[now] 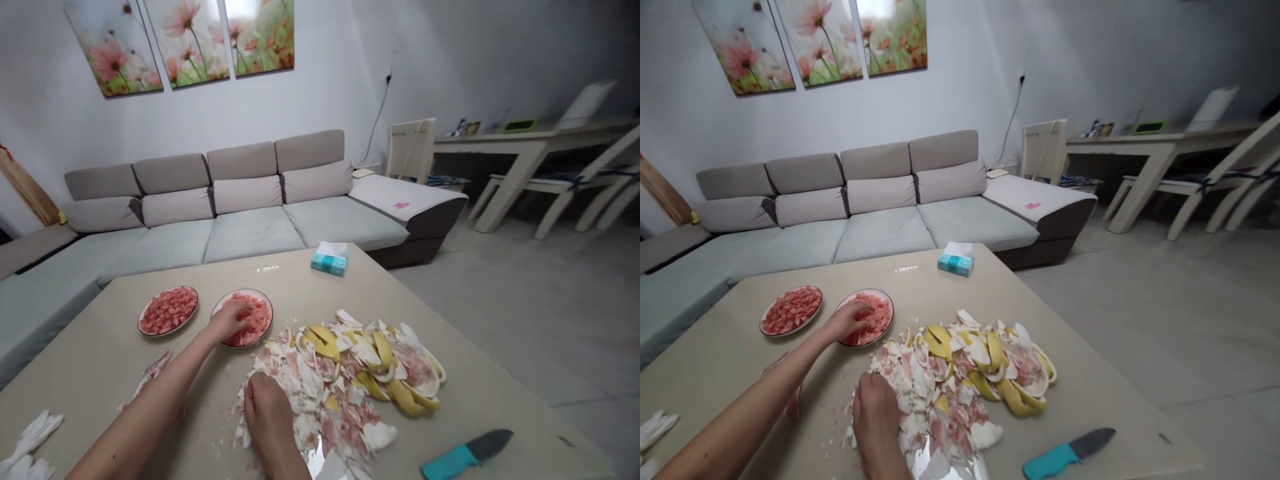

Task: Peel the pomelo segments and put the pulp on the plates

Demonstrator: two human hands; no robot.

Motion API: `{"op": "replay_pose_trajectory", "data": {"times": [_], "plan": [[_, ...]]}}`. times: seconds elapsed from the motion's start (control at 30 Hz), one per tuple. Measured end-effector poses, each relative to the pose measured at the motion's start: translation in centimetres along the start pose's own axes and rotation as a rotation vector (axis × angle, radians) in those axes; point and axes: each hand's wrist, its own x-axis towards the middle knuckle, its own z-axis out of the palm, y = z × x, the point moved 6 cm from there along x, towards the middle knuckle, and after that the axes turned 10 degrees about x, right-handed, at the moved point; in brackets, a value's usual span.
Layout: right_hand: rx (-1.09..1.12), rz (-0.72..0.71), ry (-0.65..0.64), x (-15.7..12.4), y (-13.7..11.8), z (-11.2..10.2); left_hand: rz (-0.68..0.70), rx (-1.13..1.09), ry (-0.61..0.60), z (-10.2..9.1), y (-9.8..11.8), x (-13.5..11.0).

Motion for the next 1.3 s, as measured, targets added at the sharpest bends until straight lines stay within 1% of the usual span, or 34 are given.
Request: {"op": "replay_pose_trajectory", "data": {"times": [0.1, 0.2, 0.27, 0.33, 0.43, 0.53, 0.6, 0.7, 0.83, 0.97, 1.03, 1.17, 1.23, 1.3], "plan": [[-0.01, -0.008, 0.016, -0.1, 0.3, 0.2, -0.043, 0.061, 0.001, -0.2, -1.0, 2.2], [-0.01, -0.016, 0.034, -0.2, 0.6, 0.1, -0.112, 0.093, -0.018, -0.4, -2.4, 4.3], [-0.004, -0.016, 0.025, -0.2, 0.7, 0.1, -0.162, 0.092, -0.031, -0.6, -3.6, 5.3], [0.001, -0.01, 0.01, -0.1, 0.7, 0.0, -0.207, 0.073, -0.052, -0.9, -4.9, 5.7], [0.012, 0.006, -0.008, 0.0, 0.6, 0.0, -0.267, 0.014, -0.103, -1.2, -7.0, 5.2], [0.023, 0.008, -0.015, 0.0, 0.4, 0.0, -0.32, -0.075, -0.163, -1.2, -8.6, 3.4], [0.033, 0.005, -0.012, 0.0, 0.3, 0.1, -0.343, -0.137, -0.185, -1.2, -9.1, 2.0], [0.051, 0.004, -0.018, 0.0, 0.3, 0.2, -0.344, -0.204, -0.176, -1.4, -9.3, 0.5], [0.042, 0.012, -0.046, 0.1, 0.2, 0.4, -0.282, -0.247, -0.162, -1.6, -8.5, -0.8], [0.038, 0.001, -0.058, 0.3, 0.0, 0.6, -0.178, -0.233, -0.183, -0.8, -7.1, -1.6], [0.037, -0.018, -0.058, 0.3, -0.1, 0.6, -0.136, -0.204, -0.196, -0.4, -6.7, -1.9], [0.024, -0.029, -0.057, 0.2, -0.2, 0.8, -0.117, -0.131, -0.195, -0.3, -7.2, -2.6], [0.018, -0.033, -0.066, 0.2, -0.1, 1.1, -0.12, -0.101, -0.172, -0.7, -7.5, -2.7], [0.015, -0.044, -0.069, 0.1, -0.1, 1.3, -0.128, -0.073, -0.131, -1.1, -7.5, -2.2]]}}
